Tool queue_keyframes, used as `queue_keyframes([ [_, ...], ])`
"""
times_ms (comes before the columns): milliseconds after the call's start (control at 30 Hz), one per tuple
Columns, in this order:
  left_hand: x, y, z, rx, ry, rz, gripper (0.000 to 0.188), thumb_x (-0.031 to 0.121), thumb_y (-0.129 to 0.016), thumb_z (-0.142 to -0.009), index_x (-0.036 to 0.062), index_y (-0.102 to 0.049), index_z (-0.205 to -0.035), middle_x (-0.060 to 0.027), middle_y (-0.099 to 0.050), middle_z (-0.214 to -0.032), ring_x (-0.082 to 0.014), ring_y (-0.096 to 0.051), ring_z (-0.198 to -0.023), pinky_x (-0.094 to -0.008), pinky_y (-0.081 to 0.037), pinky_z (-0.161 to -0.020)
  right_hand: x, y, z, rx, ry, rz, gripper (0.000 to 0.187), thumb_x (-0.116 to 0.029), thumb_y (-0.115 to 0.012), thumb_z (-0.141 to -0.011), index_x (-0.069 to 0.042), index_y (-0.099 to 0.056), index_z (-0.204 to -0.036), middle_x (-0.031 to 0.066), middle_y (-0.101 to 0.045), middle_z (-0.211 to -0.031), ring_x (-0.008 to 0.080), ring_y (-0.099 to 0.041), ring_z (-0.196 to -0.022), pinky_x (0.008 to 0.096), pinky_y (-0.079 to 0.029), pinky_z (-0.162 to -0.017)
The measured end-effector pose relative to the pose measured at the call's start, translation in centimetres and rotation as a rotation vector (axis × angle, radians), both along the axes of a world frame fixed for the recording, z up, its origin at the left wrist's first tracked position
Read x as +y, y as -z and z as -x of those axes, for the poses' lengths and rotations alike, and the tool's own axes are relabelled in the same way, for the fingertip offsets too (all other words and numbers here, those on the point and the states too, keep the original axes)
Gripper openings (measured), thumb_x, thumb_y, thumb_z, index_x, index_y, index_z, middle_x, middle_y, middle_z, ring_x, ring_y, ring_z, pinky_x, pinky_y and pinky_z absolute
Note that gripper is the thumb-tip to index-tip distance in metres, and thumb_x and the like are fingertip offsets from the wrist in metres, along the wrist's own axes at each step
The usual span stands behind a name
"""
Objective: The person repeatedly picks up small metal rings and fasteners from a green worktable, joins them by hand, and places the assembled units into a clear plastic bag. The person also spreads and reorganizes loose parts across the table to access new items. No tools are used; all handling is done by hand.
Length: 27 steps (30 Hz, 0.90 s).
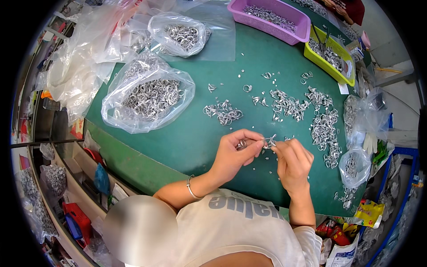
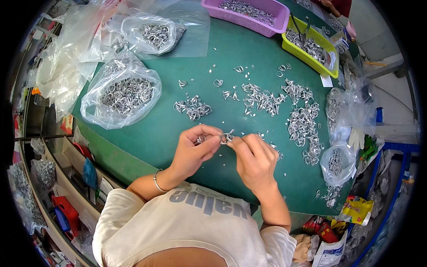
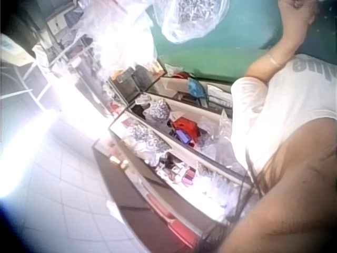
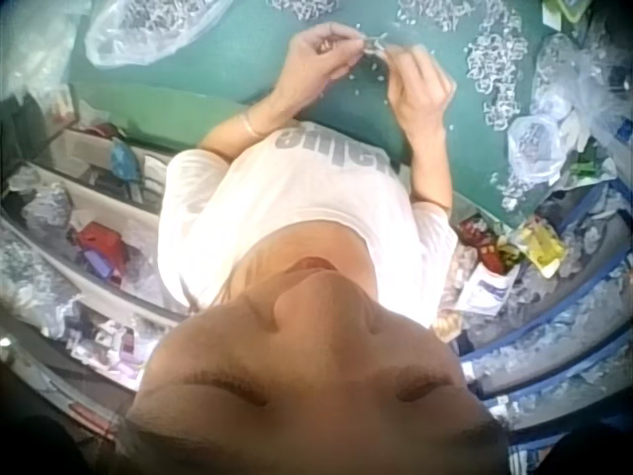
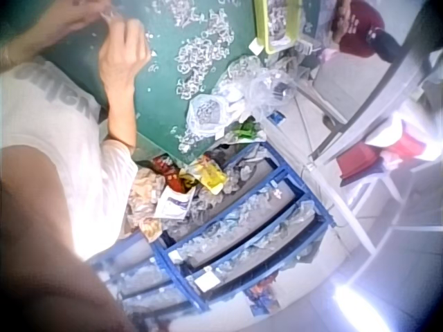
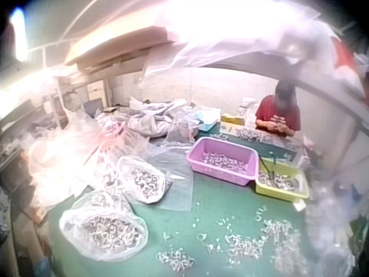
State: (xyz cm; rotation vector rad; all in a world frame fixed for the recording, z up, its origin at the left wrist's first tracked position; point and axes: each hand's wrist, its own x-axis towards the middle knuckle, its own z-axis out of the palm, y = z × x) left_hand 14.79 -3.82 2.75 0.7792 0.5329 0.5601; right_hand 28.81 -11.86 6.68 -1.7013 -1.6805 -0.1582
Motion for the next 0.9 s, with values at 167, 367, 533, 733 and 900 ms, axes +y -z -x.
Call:
queue_keyframes([
  [167, -0.8, -0.6, -0.5, 0.020, -0.168, -0.296, 0.007, 0.004, -0.060, -0.086, -0.0013, -0.060, -0.091, -0.0036, -0.058, -0.081, -0.0033, -0.046, -0.059, -0.0174, -0.034, -0.046, -0.1, -0.3, 0.4, 0.121, 0.015, 0.031, 0.009, 0.000, -0.067, -0.072, -0.002, -0.058, -0.075, 0.0065, -0.049, -0.062, 0.0203, -0.050, -0.049, 0.0311, -0.038, -0.043],
  [367, 0.5, -1.0, -0.6, -0.068, 0.070, 0.222, 0.018, 0.010, -0.054, -0.090, -0.0026, -0.060, -0.103, -0.0029, -0.056, -0.079, -0.0018, -0.040, -0.056, -0.0166, -0.028, -0.041, -0.4, 0.0, 0.4, 0.342, 0.034, 0.103, 0.007, 0.005, -0.063, -0.076, 0.001, -0.057, -0.074, 0.0092, -0.053, -0.063, 0.0201, -0.050, -0.049, 0.0296, -0.039, -0.044],
  [533, 1.7, 0.2, -0.2, -0.119, 0.255, 0.473, 0.027, 0.009, -0.053, -0.090, -0.0047, -0.056, -0.113, -0.0018, -0.053, -0.079, -0.0016, -0.039, -0.057, -0.0151, -0.027, -0.040, -0.5, 0.2, 0.0, 0.380, -0.028, 0.120, 0.007, 0.004, -0.062, -0.078, 0.002, -0.057, -0.075, 0.0086, -0.052, -0.064, 0.0171, -0.048, -0.048, 0.0275, -0.038, -0.044],
  [733, 1.1, 1.7, -0.6, -0.311, 0.247, 0.824, 0.021, 0.008, -0.053, -0.089, -0.0041, -0.056, -0.107, -0.0037, -0.055, -0.086, -0.0027, -0.040, -0.061, -0.0161, -0.029, -0.042, -1.1, 1.6, 0.1, 0.901, 0.050, 0.183, 0.010, -0.007, -0.060, -0.087, 0.000, -0.056, -0.081, -0.0006, -0.051, -0.067, 0.0043, -0.043, -0.057, 0.0196, -0.034, -0.051],
  [900, 0.9, 2.2, -0.7, -0.413, 0.284, 0.861, 0.015, 0.011, -0.054, -0.090, -0.0018, -0.056, -0.097, -0.0050, -0.055, -0.086, -0.0039, -0.042, -0.063, -0.0165, -0.030, -0.042, -1.4, 2.2, 0.0, 1.275, -0.007, 0.221, 0.012, -0.011, -0.059, -0.089, -0.001, -0.056, -0.084, -0.0036, -0.052, -0.073, 0.0027, -0.043, -0.066, 0.0175, -0.034, -0.058],
])
